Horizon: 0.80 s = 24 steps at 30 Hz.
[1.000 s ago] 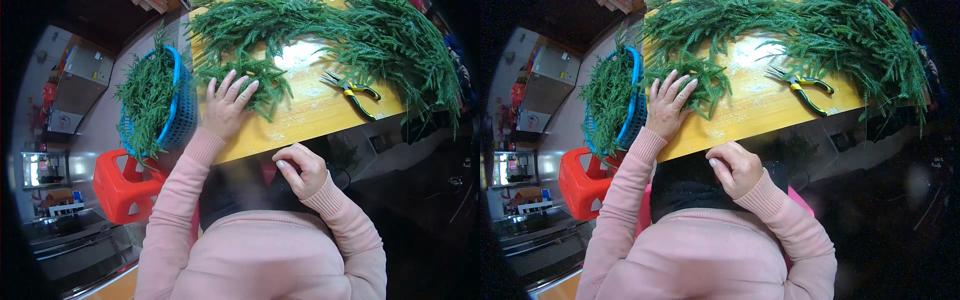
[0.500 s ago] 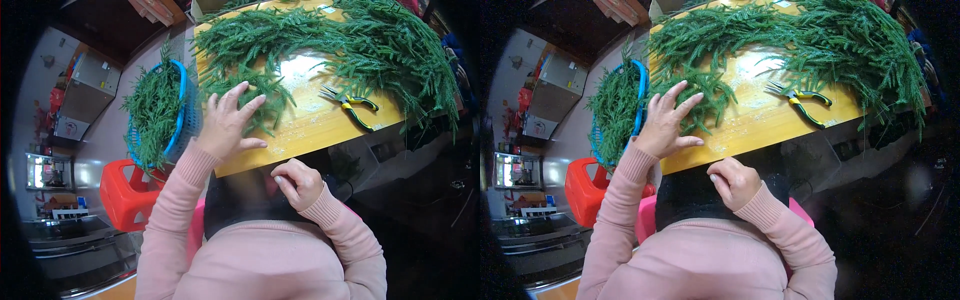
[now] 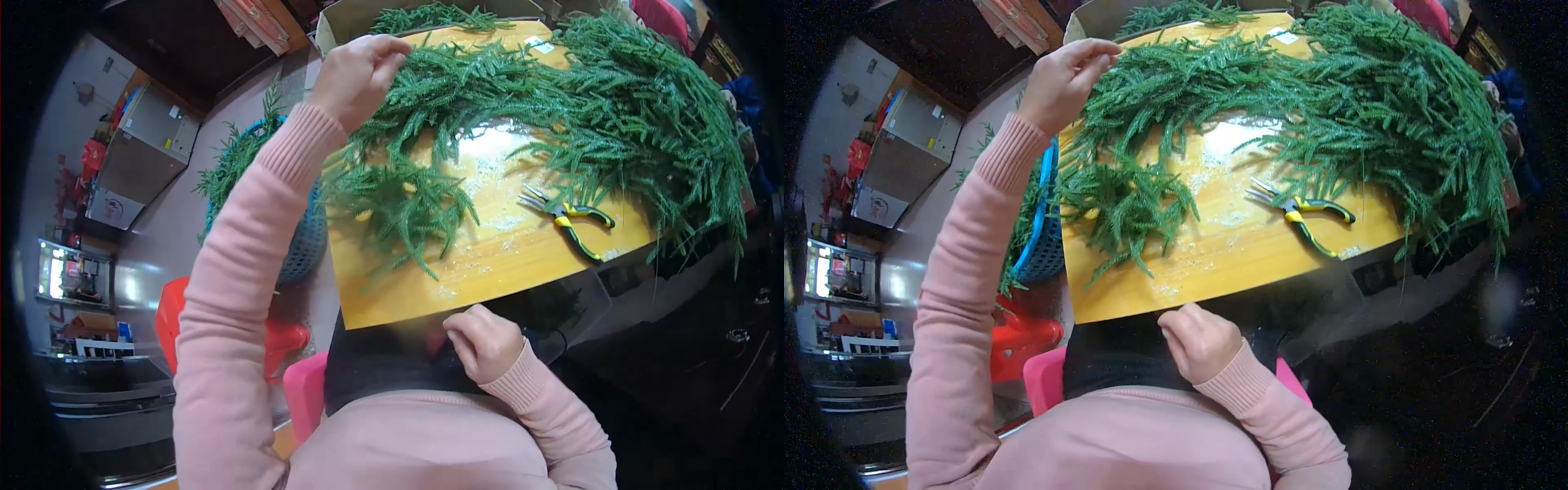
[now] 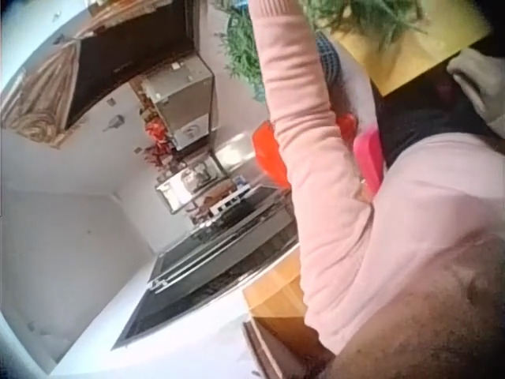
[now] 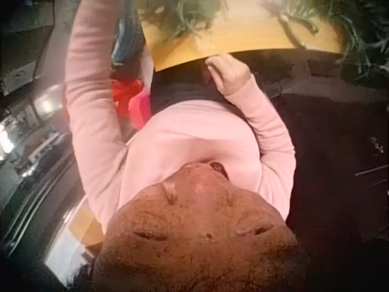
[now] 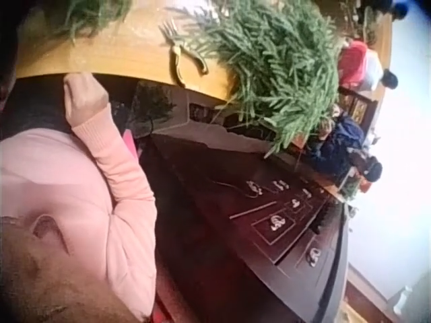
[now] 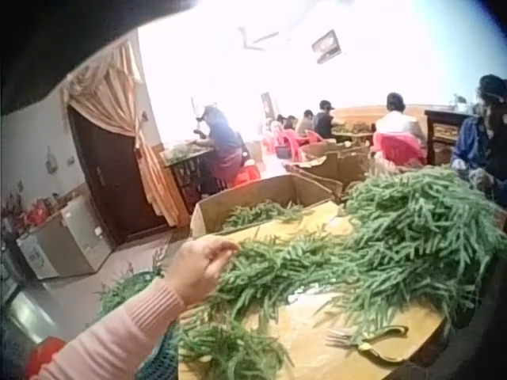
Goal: The recorder is assembling small bundles of green artificial foliage by twisting the wire stems together.
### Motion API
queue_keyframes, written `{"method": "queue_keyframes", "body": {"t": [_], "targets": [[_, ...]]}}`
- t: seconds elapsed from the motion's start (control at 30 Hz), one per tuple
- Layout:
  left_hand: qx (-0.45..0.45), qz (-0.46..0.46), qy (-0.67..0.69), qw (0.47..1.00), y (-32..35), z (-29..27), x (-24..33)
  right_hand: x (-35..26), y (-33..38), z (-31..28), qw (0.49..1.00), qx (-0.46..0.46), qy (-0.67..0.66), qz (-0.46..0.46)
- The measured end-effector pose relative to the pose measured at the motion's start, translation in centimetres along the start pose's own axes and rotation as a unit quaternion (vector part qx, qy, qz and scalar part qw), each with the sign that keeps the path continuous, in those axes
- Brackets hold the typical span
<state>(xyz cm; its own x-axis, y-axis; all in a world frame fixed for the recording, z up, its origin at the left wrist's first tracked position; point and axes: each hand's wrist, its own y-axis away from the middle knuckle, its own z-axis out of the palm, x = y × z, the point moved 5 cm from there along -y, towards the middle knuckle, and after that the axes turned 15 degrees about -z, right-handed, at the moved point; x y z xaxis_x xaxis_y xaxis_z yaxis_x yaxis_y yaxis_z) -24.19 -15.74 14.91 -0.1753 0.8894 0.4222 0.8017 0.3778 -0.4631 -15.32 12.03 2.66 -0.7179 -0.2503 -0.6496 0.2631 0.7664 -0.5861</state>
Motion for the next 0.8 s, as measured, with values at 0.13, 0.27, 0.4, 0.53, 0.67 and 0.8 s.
{"method": "queue_keyframes", "body": {"t": [0.13,0.27,0.4,0.53,0.67,0.8], "targets": [[-0.015,-0.089,-0.016,0.996,-4.7,3.1,-3.7,0.5,-0.2,0.0,0.997,-0.061,0.030,-0.024],[-0.015,-0.105,-0.130,0.986,-6.6,7.1,-6.3,1.1,-0.1,0.0,0.996,-0.079,0.038,-0.021],[-0.099,-0.117,-0.258,0.954,-6.8,10.0,-7.9,2.2,0.1,-0.3,0.996,-0.077,0.043,-0.003],[-0.203,-0.117,-0.251,0.939,-5.8,10.2,-8.3,2.8,0.3,-0.4,0.996,-0.079,0.047,0.007],[-0.290,-0.095,-0.205,0.930,-5.7,8.5,-6.7,2.6,0.3,-0.2,0.995,-0.079,0.055,-0.012],[-0.261,-0.092,-0.223,0.935,-3.8,5.7,-4.1,1.6,-0.1,-0.3,0.994,-0.081,0.063,-0.040]]}}
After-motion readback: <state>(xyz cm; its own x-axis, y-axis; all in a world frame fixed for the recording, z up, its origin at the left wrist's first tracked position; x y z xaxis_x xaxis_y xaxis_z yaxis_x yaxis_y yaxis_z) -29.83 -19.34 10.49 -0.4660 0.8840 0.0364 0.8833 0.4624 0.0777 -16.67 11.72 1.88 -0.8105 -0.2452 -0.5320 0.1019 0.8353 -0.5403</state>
